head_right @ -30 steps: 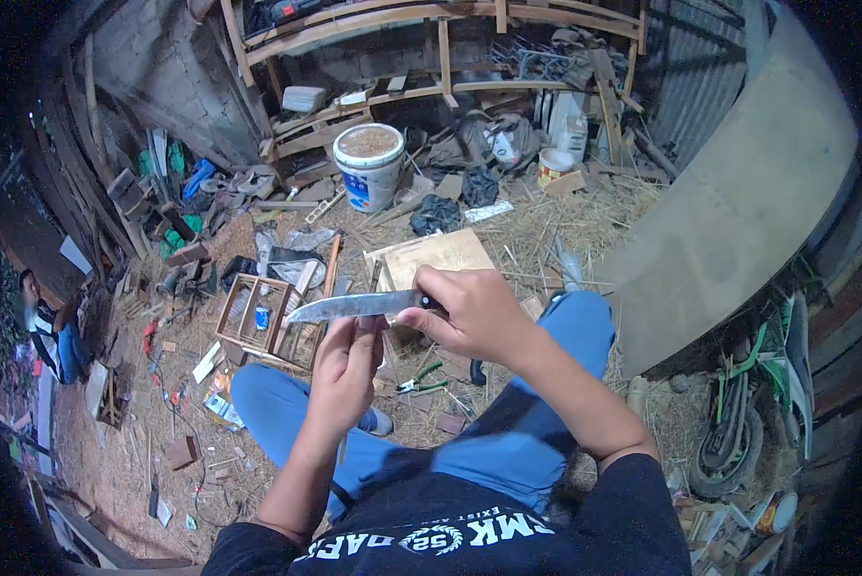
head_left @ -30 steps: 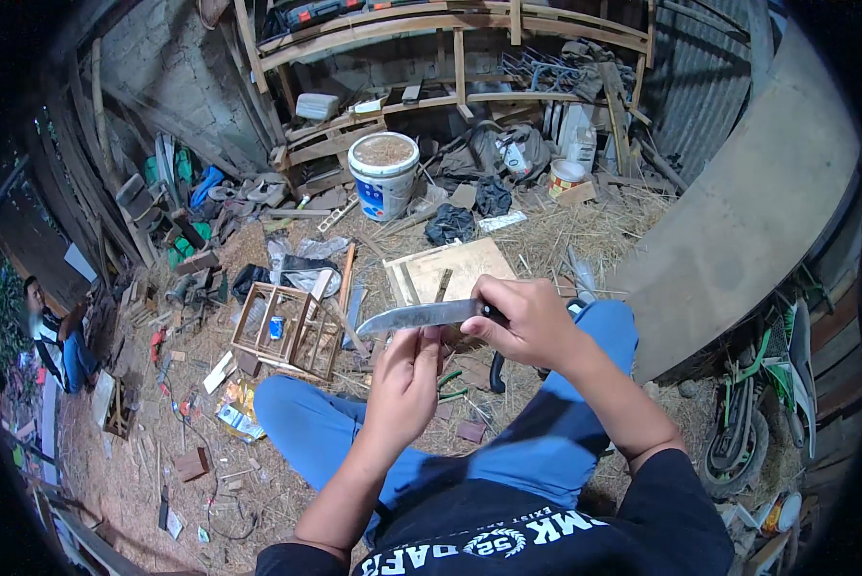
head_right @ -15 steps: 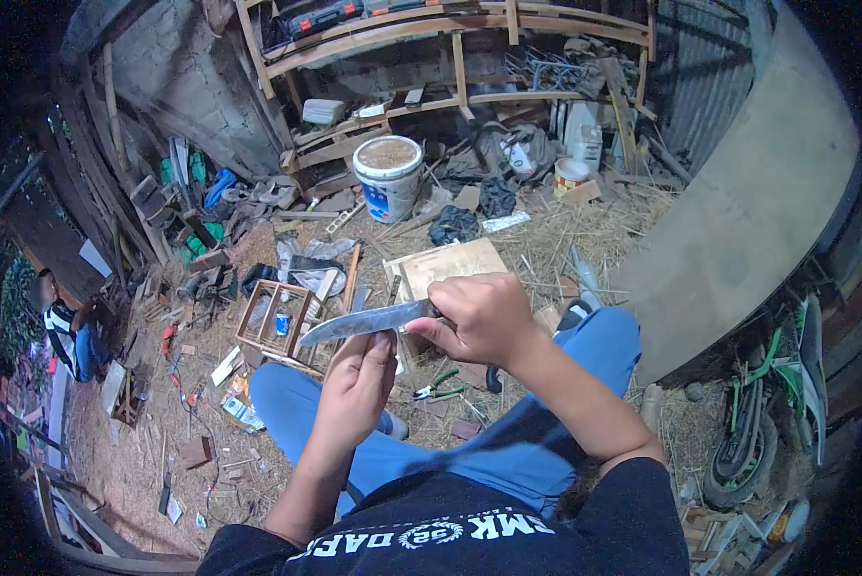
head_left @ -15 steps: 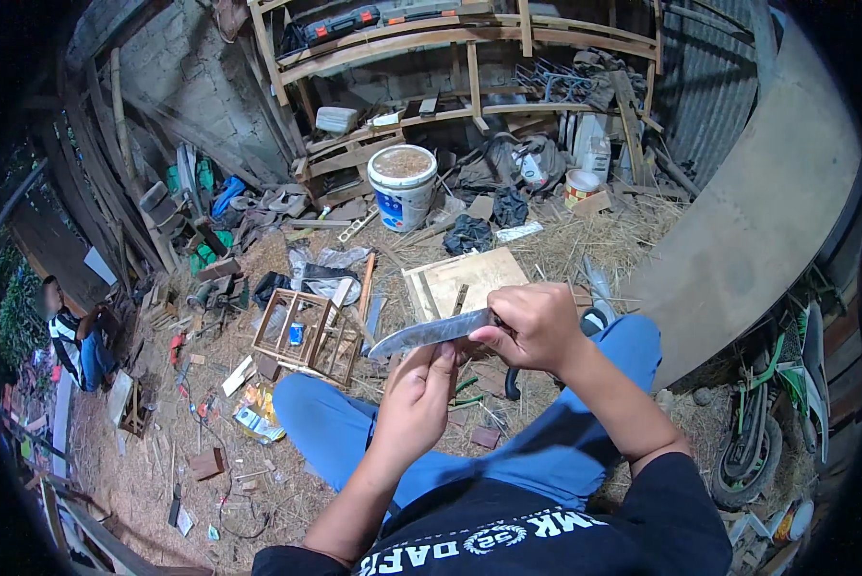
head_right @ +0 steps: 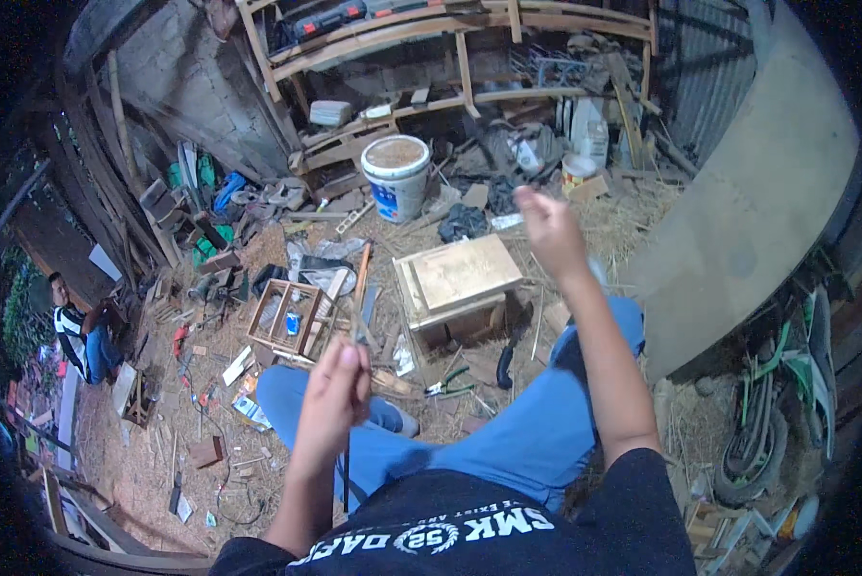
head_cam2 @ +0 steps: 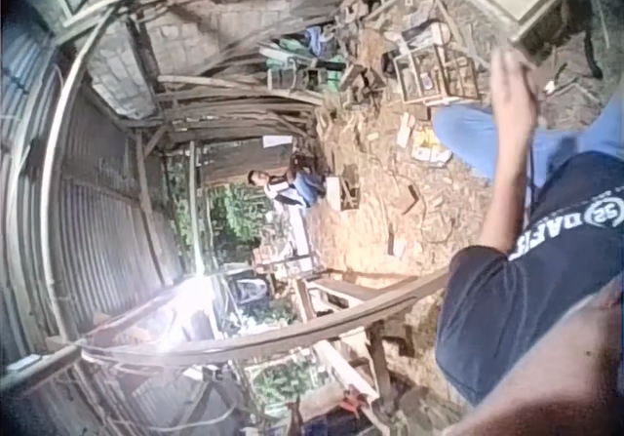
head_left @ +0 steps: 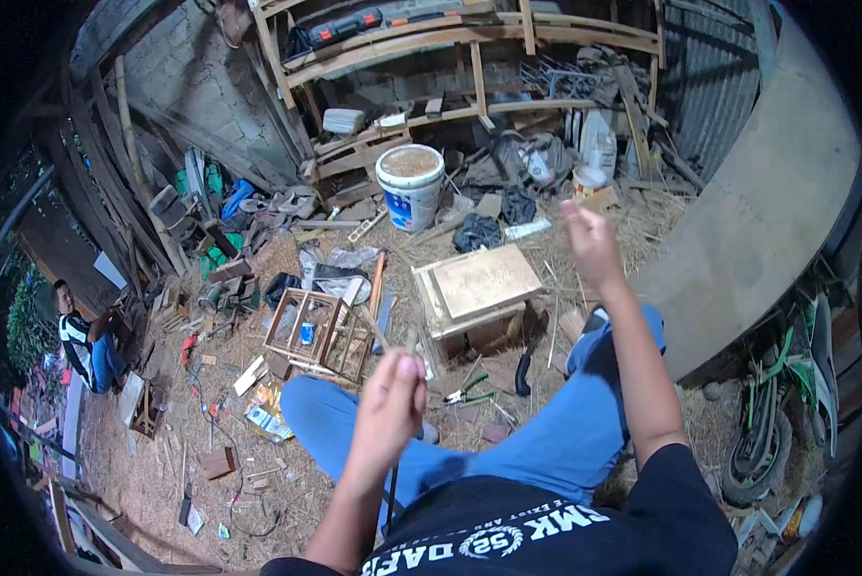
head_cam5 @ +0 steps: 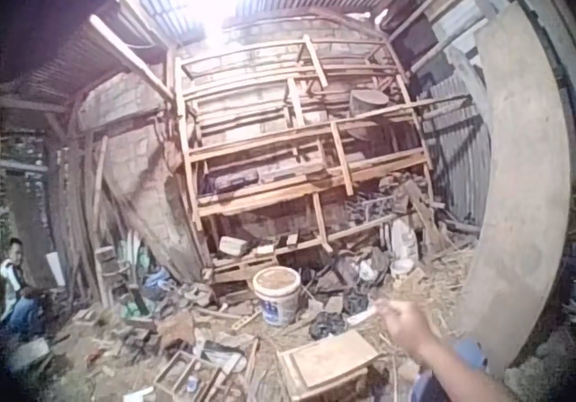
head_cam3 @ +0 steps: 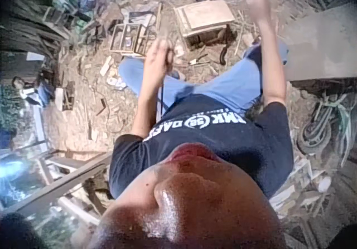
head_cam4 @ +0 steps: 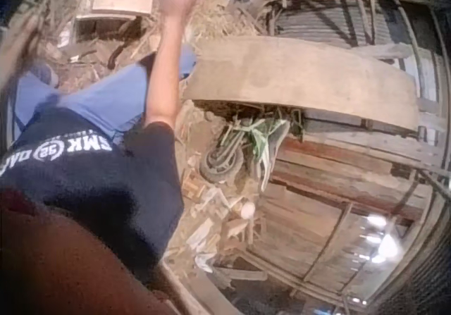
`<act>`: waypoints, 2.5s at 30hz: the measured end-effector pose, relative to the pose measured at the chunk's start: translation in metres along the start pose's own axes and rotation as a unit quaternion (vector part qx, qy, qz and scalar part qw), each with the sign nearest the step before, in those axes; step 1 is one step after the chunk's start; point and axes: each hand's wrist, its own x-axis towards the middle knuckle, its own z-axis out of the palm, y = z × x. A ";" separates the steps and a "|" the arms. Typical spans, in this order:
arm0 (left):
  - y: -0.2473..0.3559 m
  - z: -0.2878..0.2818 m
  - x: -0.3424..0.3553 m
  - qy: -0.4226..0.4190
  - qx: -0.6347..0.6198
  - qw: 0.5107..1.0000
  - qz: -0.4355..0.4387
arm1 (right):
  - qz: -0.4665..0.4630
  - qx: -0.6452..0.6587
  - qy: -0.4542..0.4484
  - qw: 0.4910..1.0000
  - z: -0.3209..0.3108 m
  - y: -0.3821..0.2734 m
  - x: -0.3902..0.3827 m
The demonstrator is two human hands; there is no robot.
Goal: The person shaves a thin wooden stick using a large knife and then inserts the stick into a partially constructed wooden birdcage frame.
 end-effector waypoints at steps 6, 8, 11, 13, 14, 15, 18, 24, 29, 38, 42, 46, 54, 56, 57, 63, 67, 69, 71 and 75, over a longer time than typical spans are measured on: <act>0.012 -0.005 0.006 -0.034 -0.060 0.997 -0.027 | -0.159 0.048 -0.170 0.971 0.033 -0.072 -0.080; 0.016 -0.001 0.003 -0.060 -0.060 0.996 -0.027 | -0.286 0.002 -0.156 0.945 0.035 -0.086 -0.089; 0.022 0.014 -0.005 -0.024 -0.070 0.996 -0.042 | -0.324 0.004 -0.153 0.933 0.036 -0.096 -0.096; 0.019 0.011 -0.007 -0.013 -0.064 0.997 -0.030 | -0.361 -0.007 -0.141 0.922 0.039 -0.098 -0.096; 0.020 0.012 -0.008 -0.013 -0.062 0.998 -0.031 | -0.360 -0.005 -0.140 0.922 0.039 -0.099 -0.096; 0.021 0.014 -0.010 0.006 -0.030 0.999 -0.015 | -0.367 -0.019 -0.135 0.920 0.037 -0.101 -0.096; 0.013 0.016 -0.012 0.031 0.017 0.999 0.012 | -0.381 -0.031 -0.115 0.917 0.040 -0.100 -0.097; 0.012 0.012 -0.016 0.013 0.039 0.999 0.009 | -0.357 -0.037 -0.080 0.930 0.040 -0.091 -0.095; 0.023 0.024 -0.056 -0.095 0.124 0.988 -0.011 | -0.009 -0.042 -0.012 0.999 0.014 -0.018 -0.019; 0.018 0.009 -0.012 -0.026 -0.021 0.999 -0.021 | -0.283 0.016 -0.141 0.949 0.017 -0.085 -0.102; 0.020 0.017 -0.017 -0.048 -0.004 0.998 -0.028 | -0.353 -0.014 -0.139 0.925 0.016 -0.095 -0.106; 0.022 0.019 -0.020 -0.059 0.023 0.997 -0.032 | -0.377 0.004 -0.119 0.918 0.020 -0.094 -0.104; 0.007 0.030 -0.023 0.026 0.192 0.976 0.097 | -0.396 0.006 -0.121 0.910 0.026 -0.089 -0.103; 0.009 0.030 -0.024 0.023 0.253 0.960 0.122 | -0.410 0.013 -0.091 0.908 0.026 -0.090 -0.103; 0.009 0.030 -0.025 0.025 0.254 0.959 0.122 | -0.411 0.014 -0.092 0.907 0.027 -0.089 -0.102; 0.012 0.026 -0.016 0.006 0.129 0.989 0.068 | -0.410 -0.055 0.009 0.910 0.035 -0.074 -0.079; 0.020 0.024 -0.009 0.007 -0.028 1.000 0.010 | -0.396 -0.043 0.013 0.917 0.049 -0.081 -0.077; 0.023 0.021 -0.010 0.002 -0.020 1.000 -0.002 | -0.407 -0.053 0.045 0.911 0.053 -0.082 -0.073; 0.027 0.019 -0.005 0.005 -0.010 1.000 -0.026 | -0.401 -0.061 0.041 0.913 0.057 -0.080 -0.071; 0.019 0.008 -0.002 -0.015 -0.042 0.998 -0.047 | -0.398 -0.075 0.022 0.914 0.065 -0.078 -0.069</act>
